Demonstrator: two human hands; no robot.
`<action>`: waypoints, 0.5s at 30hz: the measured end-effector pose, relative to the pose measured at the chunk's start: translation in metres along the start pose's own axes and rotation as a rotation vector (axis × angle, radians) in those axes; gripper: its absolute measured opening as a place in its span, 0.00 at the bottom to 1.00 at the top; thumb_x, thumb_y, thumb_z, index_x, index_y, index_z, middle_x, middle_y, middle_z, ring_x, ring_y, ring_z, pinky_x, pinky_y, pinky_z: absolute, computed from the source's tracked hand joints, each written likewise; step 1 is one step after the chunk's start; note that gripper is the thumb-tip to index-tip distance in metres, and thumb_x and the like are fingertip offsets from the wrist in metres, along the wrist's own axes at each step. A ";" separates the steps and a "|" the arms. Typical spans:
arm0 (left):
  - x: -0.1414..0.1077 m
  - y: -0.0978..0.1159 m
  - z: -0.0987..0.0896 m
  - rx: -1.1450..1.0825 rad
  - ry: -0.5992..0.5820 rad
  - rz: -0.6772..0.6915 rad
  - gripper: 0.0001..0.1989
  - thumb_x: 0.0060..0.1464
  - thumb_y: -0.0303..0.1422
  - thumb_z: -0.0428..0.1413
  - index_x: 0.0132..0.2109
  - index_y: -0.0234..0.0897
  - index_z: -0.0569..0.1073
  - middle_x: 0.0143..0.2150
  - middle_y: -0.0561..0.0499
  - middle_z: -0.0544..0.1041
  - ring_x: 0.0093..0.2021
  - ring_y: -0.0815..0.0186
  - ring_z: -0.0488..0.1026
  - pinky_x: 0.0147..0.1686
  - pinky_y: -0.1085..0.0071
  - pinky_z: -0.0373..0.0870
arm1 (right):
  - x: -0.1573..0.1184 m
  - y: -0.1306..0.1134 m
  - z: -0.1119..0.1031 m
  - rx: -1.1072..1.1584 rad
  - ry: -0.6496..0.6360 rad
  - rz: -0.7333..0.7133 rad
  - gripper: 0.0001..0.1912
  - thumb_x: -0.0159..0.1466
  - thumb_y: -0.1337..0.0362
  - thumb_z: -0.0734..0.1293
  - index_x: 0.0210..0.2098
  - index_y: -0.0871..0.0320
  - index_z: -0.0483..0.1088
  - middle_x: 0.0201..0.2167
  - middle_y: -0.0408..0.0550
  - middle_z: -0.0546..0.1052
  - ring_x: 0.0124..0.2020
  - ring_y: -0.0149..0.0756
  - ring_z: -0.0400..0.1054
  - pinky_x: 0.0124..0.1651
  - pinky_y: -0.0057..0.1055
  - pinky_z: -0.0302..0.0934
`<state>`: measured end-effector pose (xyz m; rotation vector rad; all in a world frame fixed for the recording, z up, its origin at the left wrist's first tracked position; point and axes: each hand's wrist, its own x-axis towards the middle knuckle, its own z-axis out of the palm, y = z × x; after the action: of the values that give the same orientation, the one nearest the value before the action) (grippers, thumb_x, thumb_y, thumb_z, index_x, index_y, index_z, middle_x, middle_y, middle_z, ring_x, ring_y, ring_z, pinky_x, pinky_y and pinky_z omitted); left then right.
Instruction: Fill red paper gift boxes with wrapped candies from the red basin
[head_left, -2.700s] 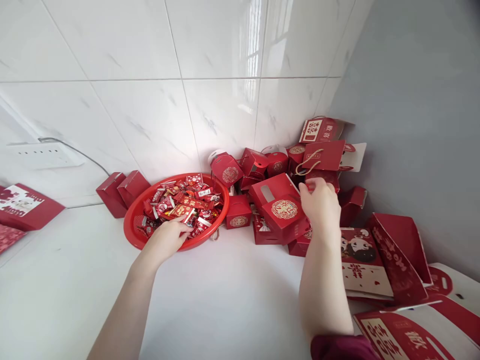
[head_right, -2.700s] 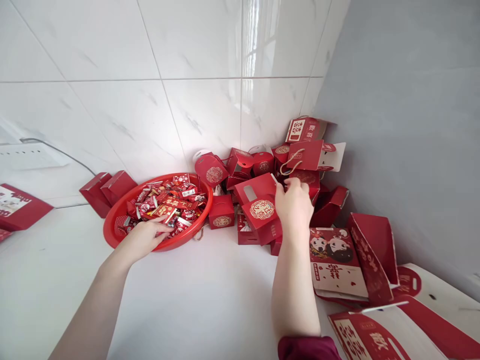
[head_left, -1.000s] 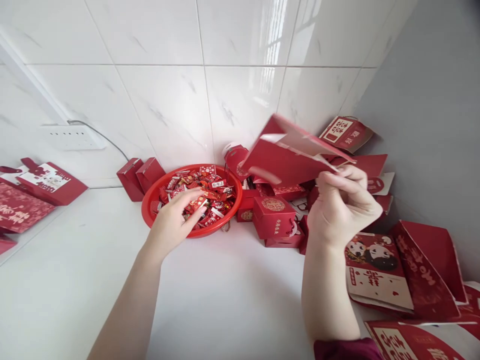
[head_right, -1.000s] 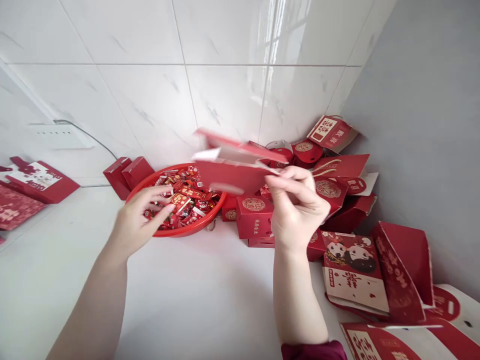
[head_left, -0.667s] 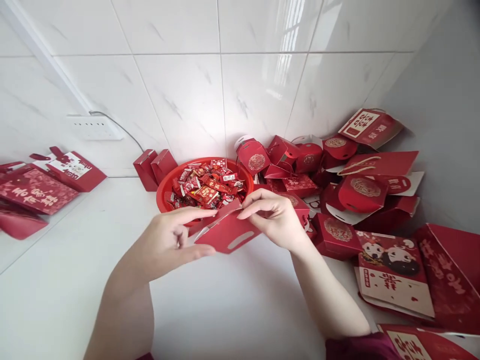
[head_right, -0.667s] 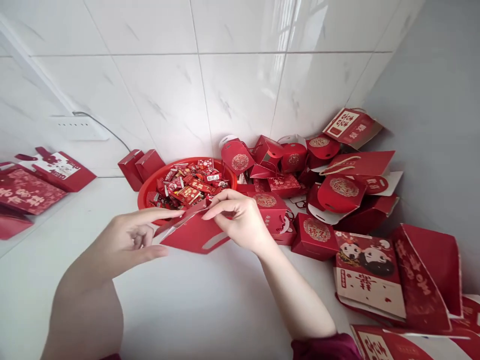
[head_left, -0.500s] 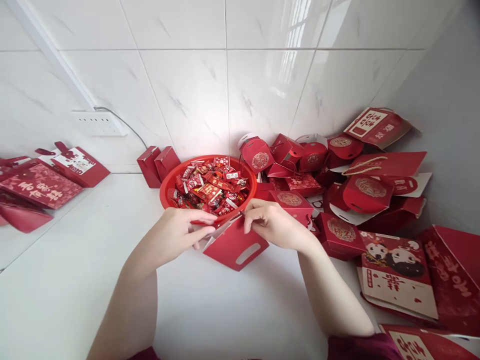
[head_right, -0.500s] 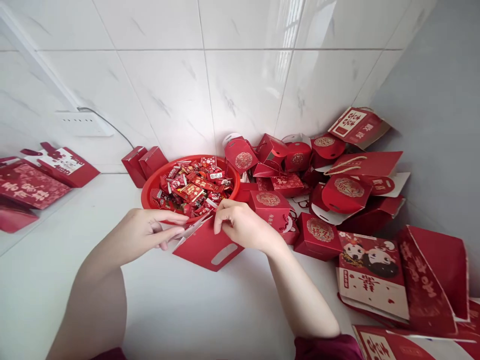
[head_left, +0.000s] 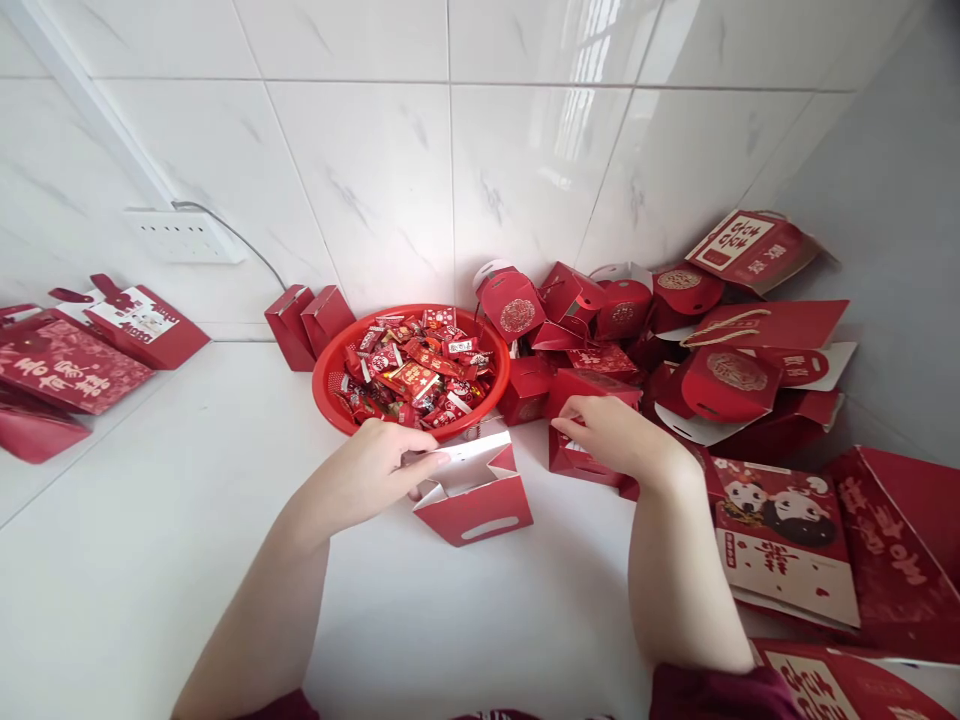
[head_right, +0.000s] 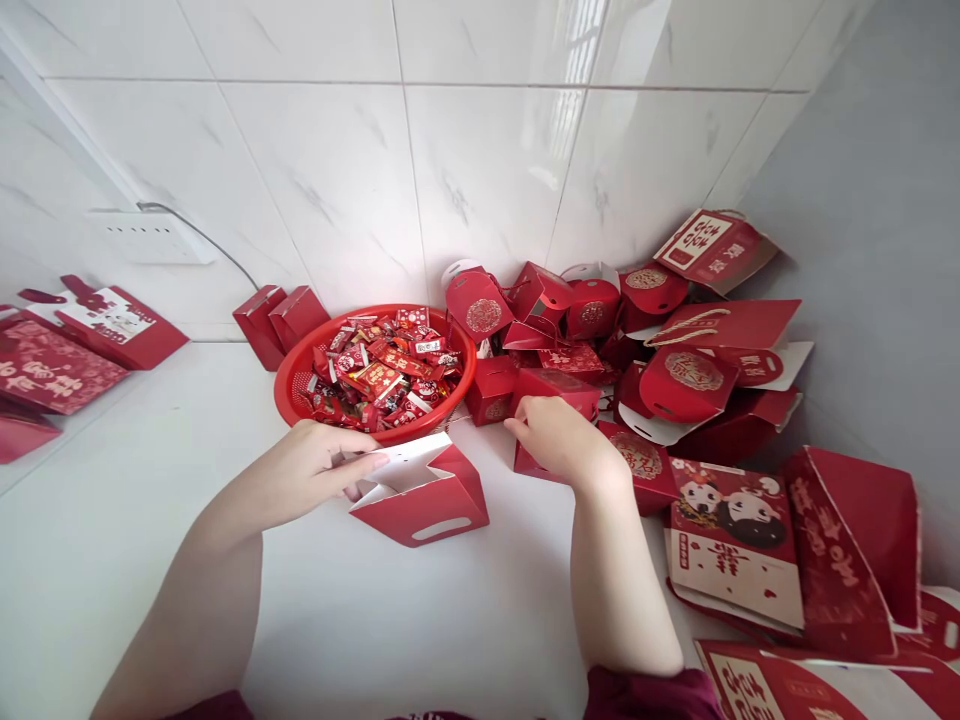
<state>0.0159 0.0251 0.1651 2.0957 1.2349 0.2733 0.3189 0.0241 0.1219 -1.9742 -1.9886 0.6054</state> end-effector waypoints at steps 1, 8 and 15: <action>0.002 -0.001 0.002 -0.046 0.005 -0.009 0.21 0.61 0.46 0.51 0.25 0.38 0.70 0.24 0.52 0.75 0.26 0.65 0.75 0.23 0.75 0.62 | 0.001 0.004 0.000 -0.032 0.026 0.027 0.12 0.68 0.63 0.63 0.30 0.57 0.73 0.31 0.53 0.79 0.33 0.42 0.73 0.31 0.31 0.57; 0.013 -0.005 0.011 -0.233 0.030 -0.124 0.24 0.58 0.51 0.53 0.24 0.38 0.59 0.22 0.55 0.64 0.30 0.60 0.80 0.23 0.76 0.68 | -0.024 -0.026 -0.021 0.169 0.185 -0.484 0.12 0.71 0.63 0.61 0.41 0.53 0.77 0.43 0.49 0.79 0.43 0.39 0.73 0.45 0.33 0.65; 0.022 -0.009 0.016 -0.170 -0.028 -0.103 0.22 0.61 0.48 0.51 0.25 0.38 0.62 0.22 0.56 0.66 0.26 0.64 0.76 0.23 0.74 0.64 | -0.023 -0.055 0.006 0.165 0.043 -0.739 0.12 0.68 0.72 0.64 0.46 0.54 0.77 0.47 0.48 0.79 0.47 0.39 0.73 0.49 0.33 0.65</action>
<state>0.0294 0.0393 0.1435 1.8794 1.2535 0.2908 0.2680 0.0012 0.1452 -1.0205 -2.3272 0.5005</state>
